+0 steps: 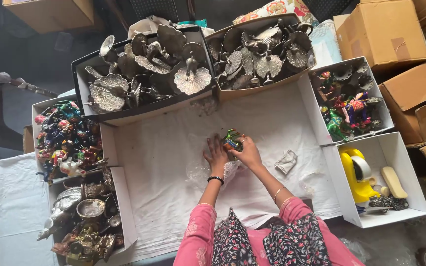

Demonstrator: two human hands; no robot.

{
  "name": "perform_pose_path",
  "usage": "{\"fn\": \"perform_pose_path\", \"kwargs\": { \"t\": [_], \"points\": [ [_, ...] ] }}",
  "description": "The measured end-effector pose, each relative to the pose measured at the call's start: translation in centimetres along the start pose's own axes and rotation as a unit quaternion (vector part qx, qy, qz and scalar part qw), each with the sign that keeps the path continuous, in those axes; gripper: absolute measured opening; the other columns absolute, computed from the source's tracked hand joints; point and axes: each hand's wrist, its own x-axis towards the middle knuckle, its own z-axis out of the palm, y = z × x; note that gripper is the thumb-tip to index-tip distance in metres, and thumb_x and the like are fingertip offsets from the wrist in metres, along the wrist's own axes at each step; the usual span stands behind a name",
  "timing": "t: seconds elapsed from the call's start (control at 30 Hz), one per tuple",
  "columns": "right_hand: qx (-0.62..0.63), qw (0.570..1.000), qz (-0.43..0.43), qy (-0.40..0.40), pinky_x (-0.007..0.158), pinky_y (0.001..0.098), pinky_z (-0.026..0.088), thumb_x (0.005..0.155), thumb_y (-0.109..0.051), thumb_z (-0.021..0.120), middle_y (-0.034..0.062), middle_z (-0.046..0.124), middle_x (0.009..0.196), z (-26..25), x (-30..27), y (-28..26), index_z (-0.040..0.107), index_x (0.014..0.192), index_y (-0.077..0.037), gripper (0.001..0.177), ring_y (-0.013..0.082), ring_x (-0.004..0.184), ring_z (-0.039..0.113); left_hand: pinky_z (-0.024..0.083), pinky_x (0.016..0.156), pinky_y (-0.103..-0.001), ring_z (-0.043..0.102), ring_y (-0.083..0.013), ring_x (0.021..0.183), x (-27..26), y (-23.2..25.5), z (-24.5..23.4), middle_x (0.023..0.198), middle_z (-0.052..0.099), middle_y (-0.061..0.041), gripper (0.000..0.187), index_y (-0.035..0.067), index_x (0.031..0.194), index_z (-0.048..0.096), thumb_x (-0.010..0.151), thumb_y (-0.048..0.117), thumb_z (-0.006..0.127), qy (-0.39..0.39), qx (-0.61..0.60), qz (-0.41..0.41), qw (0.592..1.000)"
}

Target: The person wraps a small, colorful figurine in bubble wrap on a table. They use scissors to cut the bubble wrap and then use a tape dispenser to secure the wrapping around the figurine.

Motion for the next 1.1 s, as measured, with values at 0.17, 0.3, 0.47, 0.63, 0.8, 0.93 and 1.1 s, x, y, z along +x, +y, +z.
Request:
{"fn": "perform_pose_path", "kwargs": {
  "t": [0.17, 0.3, 0.47, 0.63, 0.8, 0.93, 1.1],
  "points": [
    [-0.082, 0.996, 0.015, -0.028, 0.096, 0.0442, 0.053, 0.073, -0.031, 0.087, 0.0156, 0.059, 0.128, 0.4, -0.4, -1.3, 0.066, 0.125, -0.007, 0.061, 0.0342, 0.117, 0.062, 0.017, 0.111, -0.074, 0.004, -0.0344, 0.157, -0.5, -0.3, -2.3, 0.171, 0.008, 0.001, 0.068, 0.017, 0.158, 0.029, 0.096, 0.031, 0.052, -0.006, -0.054, -0.03, 0.998],
    [-0.188, 0.982, -0.016, -0.023, 0.094, 0.0454, 0.053, 0.075, -0.028, 0.086, 0.0153, 0.054, 0.129, 2.1, -0.6, -1.0, 0.061, 0.13, -0.009, 0.064, 0.0357, 0.12, 0.058, 0.02, 0.114, -0.068, 0.008, -0.0307, 0.159, -1.3, -1.1, -0.2, 0.172, 0.015, 0.001, 0.071, 0.016, 0.162, 0.029, 0.096, 0.024, 0.051, 0.034, 0.003, -0.059, 0.998],
    [-0.23, 0.971, -0.067, 0.006, 0.093, 0.0455, 0.053, 0.073, -0.027, 0.086, 0.018, 0.053, 0.131, 2.5, -0.5, -0.9, 0.06, 0.13, -0.008, 0.066, 0.0392, 0.121, 0.057, 0.02, 0.11, -0.067, 0.008, -0.0305, 0.156, -2.3, -2.1, -3.3, 0.169, 0.015, 0.002, 0.071, 0.018, 0.158, 0.028, 0.093, 0.034, 0.052, -0.018, -0.008, -0.009, 1.0],
    [-0.146, 0.989, -0.035, 0.006, 0.096, 0.046, 0.053, 0.07, -0.032, 0.086, 0.0161, 0.056, 0.133, 0.6, -0.5, -0.6, 0.064, 0.126, -0.01, 0.064, 0.0364, 0.117, 0.06, 0.014, 0.117, -0.067, 0.001, -0.0296, 0.157, -1.6, -1.8, -14.0, 0.17, 0.004, 0.001, 0.103, 0.016, 0.162, 0.016, 0.082, 0.058, 0.064, -0.265, -0.072, -0.005, 0.962],
    [-0.166, 0.982, -0.055, -0.07, 0.095, 0.0465, 0.054, 0.073, -0.039, 0.084, 0.0123, 0.058, 0.131, 0.4, -1.5, -1.3, 0.067, 0.124, -0.015, 0.059, 0.034, 0.115, 0.062, 0.022, 0.11, -0.075, 0.006, -0.0354, 0.156, -1.0, -2.3, -2.4, 0.17, 0.012, 0.005, 0.073, 0.02, 0.164, 0.024, 0.097, 0.026, 0.053, -0.071, -0.027, 0.007, 0.997],
    [-0.175, 0.981, -0.04, -0.078, 0.093, 0.0471, 0.054, 0.069, -0.037, 0.085, 0.0124, 0.057, 0.131, 0.5, -0.6, -1.4, 0.065, 0.126, -0.015, 0.064, 0.035, 0.116, 0.061, 0.024, 0.105, -0.076, 0.006, -0.0352, 0.155, -1.0, -3.0, -1.2, 0.169, 0.013, 0.007, 0.07, 0.023, 0.16, 0.026, 0.095, 0.025, 0.053, -0.005, 0.03, 0.019, 0.999],
    [-0.193, 0.975, -0.021, -0.108, 0.095, 0.047, 0.054, 0.069, -0.036, 0.083, 0.0103, 0.054, 0.138, 0.3, -0.6, -1.7, 0.061, 0.132, -0.021, 0.068, 0.0354, 0.115, 0.063, 0.033, 0.109, -0.054, 0.031, -0.0258, 0.152, -5.9, -3.2, -2.6, 0.158, 0.044, -0.002, 0.052, 0.011, 0.149, 0.051, 0.099, 0.024, 0.053, 0.129, 0.032, 0.114, 0.985]
  ]
}}
